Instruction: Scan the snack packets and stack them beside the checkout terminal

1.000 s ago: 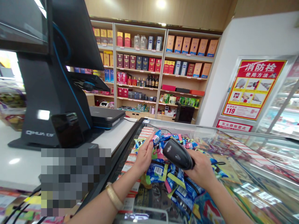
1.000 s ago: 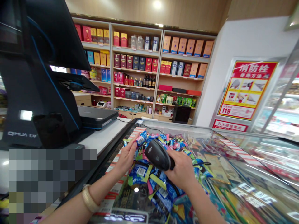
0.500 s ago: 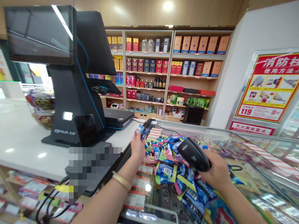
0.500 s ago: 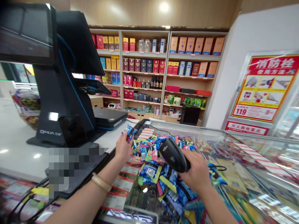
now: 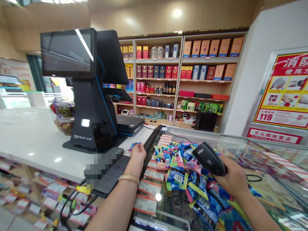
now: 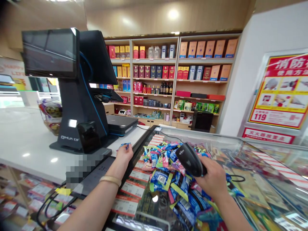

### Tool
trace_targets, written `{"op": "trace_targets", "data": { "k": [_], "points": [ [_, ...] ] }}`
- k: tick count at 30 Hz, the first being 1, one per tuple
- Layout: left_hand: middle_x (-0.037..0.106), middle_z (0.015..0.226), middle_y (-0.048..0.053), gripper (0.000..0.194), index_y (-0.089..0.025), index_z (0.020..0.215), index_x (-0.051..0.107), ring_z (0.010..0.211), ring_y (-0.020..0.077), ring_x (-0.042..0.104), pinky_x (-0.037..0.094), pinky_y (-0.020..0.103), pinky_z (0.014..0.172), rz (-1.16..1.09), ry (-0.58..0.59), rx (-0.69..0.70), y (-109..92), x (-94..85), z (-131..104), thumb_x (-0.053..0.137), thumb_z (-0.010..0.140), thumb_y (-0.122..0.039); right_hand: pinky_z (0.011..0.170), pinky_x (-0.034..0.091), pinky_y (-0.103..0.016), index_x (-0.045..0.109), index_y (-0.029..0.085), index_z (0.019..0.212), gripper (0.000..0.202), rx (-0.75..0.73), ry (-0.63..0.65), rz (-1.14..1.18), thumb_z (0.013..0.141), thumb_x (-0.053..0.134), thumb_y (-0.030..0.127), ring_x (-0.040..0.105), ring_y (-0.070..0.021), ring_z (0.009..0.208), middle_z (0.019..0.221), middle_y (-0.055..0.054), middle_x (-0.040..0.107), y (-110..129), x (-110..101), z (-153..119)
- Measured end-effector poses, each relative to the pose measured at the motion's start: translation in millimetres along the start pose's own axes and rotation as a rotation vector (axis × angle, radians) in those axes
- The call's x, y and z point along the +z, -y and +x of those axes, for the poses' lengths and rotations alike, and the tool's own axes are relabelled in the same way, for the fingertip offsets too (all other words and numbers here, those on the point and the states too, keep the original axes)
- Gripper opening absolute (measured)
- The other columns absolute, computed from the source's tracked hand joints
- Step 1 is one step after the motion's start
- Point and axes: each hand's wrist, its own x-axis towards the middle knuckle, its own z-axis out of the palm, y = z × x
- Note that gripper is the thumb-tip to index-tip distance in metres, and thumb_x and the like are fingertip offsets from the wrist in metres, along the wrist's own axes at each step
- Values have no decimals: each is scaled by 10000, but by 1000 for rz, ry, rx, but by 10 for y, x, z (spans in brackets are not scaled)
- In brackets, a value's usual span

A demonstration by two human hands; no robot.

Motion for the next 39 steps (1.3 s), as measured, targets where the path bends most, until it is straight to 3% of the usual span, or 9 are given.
{"op": "trace_targets", "data": {
  "k": [3, 6, 9, 12, 18, 21, 25, 33, 39],
  "points": [
    [574, 1206, 96, 357, -166, 1205, 546, 1021, 213, 594, 524, 422, 849, -43, -70, -97, 6, 20, -49, 560, 898, -347, 670, 528, -328, 661, 194, 1011, 308, -11, -9, -6, 783, 532, 355, 668, -235, 762, 862, -95, 708, 13, -14, 24],
    [631, 990, 80, 200, -135, 1077, 580, 860, 158, 632, 553, 302, 742, -64, -75, -138, 14, 67, -176, 512, 919, -237, 666, 528, -325, 652, 181, 1027, 317, -31, -22, -14, 785, 531, 346, 673, -235, 760, 868, -101, 711, 28, -30, 47],
    [633, 801, 52, 100, -139, 904, 580, 736, 108, 642, 539, 215, 693, -55, -19, -112, 36, 130, -360, 481, 903, -127, 662, 529, -323, 648, 185, 1031, 317, -39, -12, -9, 783, 537, 348, 676, -234, 754, 867, -97, 713, 35, -42, 55],
    [677, 829, 67, 56, -141, 856, 604, 769, 125, 662, 527, 247, 762, 24, 101, -55, 102, 180, -547, 613, 806, -118, 667, 529, -325, 642, 183, 1037, 323, -49, 0, -8, 782, 550, 359, 678, -238, 765, 874, -99, 714, 34, -46, 50],
    [724, 857, 75, 165, -168, 791, 703, 851, 231, 648, 480, 352, 825, 995, 603, 373, 289, 176, -794, 691, 683, -292, 671, 530, -323, 646, 184, 989, 290, -33, -14, -20, 776, 537, 348, 678, -235, 765, 858, -96, 712, 43, -49, 59],
    [716, 936, 99, 254, -173, 869, 691, 924, 262, 637, 454, 360, 836, 1326, 598, 525, 307, 165, -868, 661, 708, -368, 663, 526, -317, 649, 187, 951, 275, -16, 14, -16, 782, 536, 372, 674, -228, 758, 848, -90, 708, 60, -62, 77],
    [699, 929, 97, 410, -171, 1007, 618, 880, 256, 641, 439, 320, 745, 1545, 517, 534, 294, 158, -895, 671, 694, -431, 647, 516, -304, 640, 186, 945, 280, -23, 41, 1, 798, 556, 409, 666, -217, 733, 825, -82, 703, 92, -80, 99],
    [612, 644, -12, 89, -201, 705, 552, 625, 159, 589, 355, 237, 549, 1353, 545, 401, 387, 143, -808, 633, 712, -236, 661, 514, -309, 644, 191, 971, 265, -39, 35, 10, 812, 544, 378, 665, -221, 749, 836, -82, 705, 128, -90, 110],
    [578, 617, -33, 93, -194, 657, 535, 541, 119, 543, 376, 221, 533, 984, 507, 470, 359, 160, -783, 574, 741, -199, 646, 507, -304, 635, 177, 992, 272, -47, 46, 10, 816, 552, 368, 662, -223, 740, 843, -89, 702, 116, -85, 106]
  ]
}}
